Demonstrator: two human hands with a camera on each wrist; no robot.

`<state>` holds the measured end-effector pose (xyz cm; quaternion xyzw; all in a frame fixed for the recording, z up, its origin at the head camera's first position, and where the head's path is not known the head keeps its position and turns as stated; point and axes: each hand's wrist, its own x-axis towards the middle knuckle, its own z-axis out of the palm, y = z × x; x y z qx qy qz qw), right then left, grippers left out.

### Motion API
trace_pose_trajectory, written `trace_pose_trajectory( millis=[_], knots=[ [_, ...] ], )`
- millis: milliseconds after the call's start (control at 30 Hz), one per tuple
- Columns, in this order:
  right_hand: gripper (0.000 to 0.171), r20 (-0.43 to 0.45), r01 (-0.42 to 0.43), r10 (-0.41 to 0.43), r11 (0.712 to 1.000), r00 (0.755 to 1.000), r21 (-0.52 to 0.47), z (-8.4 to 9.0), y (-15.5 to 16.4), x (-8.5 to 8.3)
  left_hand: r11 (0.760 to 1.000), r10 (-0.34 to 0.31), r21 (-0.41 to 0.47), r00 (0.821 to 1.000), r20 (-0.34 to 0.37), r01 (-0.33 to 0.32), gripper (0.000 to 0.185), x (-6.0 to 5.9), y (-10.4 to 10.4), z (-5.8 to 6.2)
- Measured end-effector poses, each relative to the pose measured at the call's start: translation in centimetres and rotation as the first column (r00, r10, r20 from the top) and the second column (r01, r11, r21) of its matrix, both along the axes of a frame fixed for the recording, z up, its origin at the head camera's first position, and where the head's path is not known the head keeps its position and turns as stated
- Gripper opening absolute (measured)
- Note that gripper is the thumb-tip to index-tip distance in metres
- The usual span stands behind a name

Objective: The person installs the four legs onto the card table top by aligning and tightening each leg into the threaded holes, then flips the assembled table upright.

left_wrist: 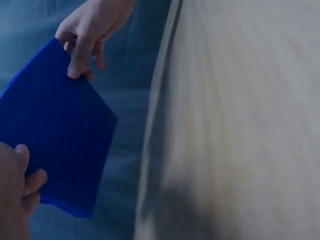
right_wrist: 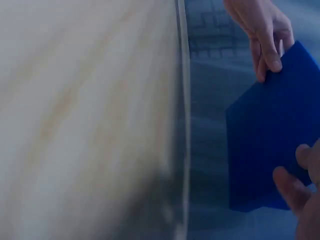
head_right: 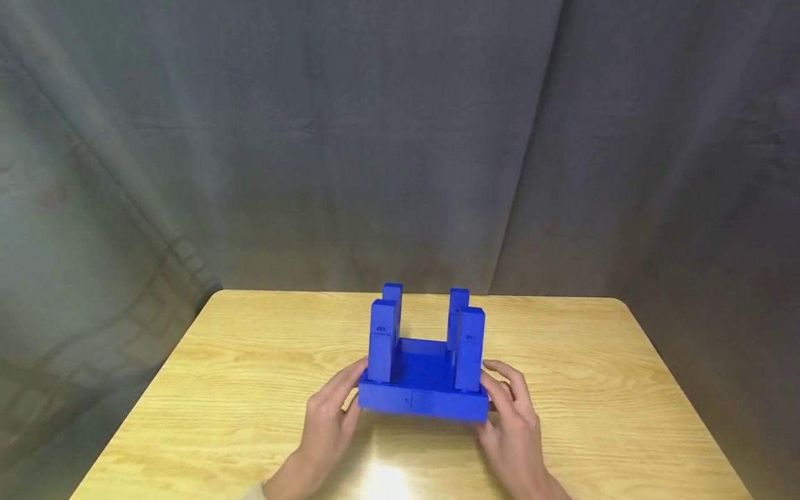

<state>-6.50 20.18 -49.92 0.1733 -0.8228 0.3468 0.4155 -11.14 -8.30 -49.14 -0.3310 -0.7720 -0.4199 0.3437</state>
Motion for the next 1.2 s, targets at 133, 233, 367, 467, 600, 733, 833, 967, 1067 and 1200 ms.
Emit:
trace_pose_trajectory(
  millis=[133,233,367,467,600,733,833,967,1067,1200],
  knots=[
    [0.062,-0.045,-0.061,0.062,0.998,0.997,0.029,0.8,0.3,-0.4,0.995,0.090,-0.042,0.994,-0.067,-0.093,0.035,-0.1,-0.1,0.9],
    [0.064,-0.077,-0.113,0.114,0.994,0.991,0.017,1.3,0.4,-0.5,0.993,0.087,-0.072,0.995,-0.038,-0.090,0.037,0.0,-0.3,1.4],
    [0.073,-0.128,-0.157,0.150,0.986,0.980,-0.049,1.2,0.0,-0.5,0.998,0.010,-0.069,0.997,0.082,-0.004,0.039,0.1,-0.6,1.3],
    [0.081,-0.145,-0.230,0.211,0.965,0.967,-0.127,1.2,-0.3,-0.5,0.998,-0.023,-0.046,0.985,0.170,0.031,0.041,0.3,-0.7,1.2],
    [0.084,-0.118,-0.272,0.255,0.949,0.960,-0.162,1.6,-0.1,-1.0,0.998,-0.055,0.039,0.960,0.274,0.046,0.049,0.0,-0.3,1.3],
    [0.075,-0.046,-0.249,0.244,0.947,0.969,-0.202,1.9,0.1,-1.0,0.992,-0.065,0.126,0.938,0.341,0.023,0.066,-0.2,0.2,2.1],
    [0.063,0.013,-0.231,0.244,0.933,0.970,-0.275,2.2,0.1,-0.9,0.985,-0.065,0.172,0.912,0.406,-0.007,0.071,-0.4,0.7,3.1],
    [0.068,0.159,-0.187,0.292,0.860,0.943,-0.474,3.2,-0.2,-1.3,0.966,-0.090,0.252,0.846,0.526,-0.054,0.066,-1.1,1.1,4.3],
    [0.059,0.303,-0.078,0.323,0.789,0.897,-0.609,4.0,-0.4,-2.2,0.956,-0.092,0.275,0.790,0.606,-0.099,0.059,-2.1,1.2,4.6],
    [0.046,0.457,0.065,0.303,0.772,0.836,-0.632,4.1,-0.5,-3.3,0.952,-0.079,0.266,0.719,0.690,-0.150,0.056,-3.4,1.2,4.1]
  ],
)
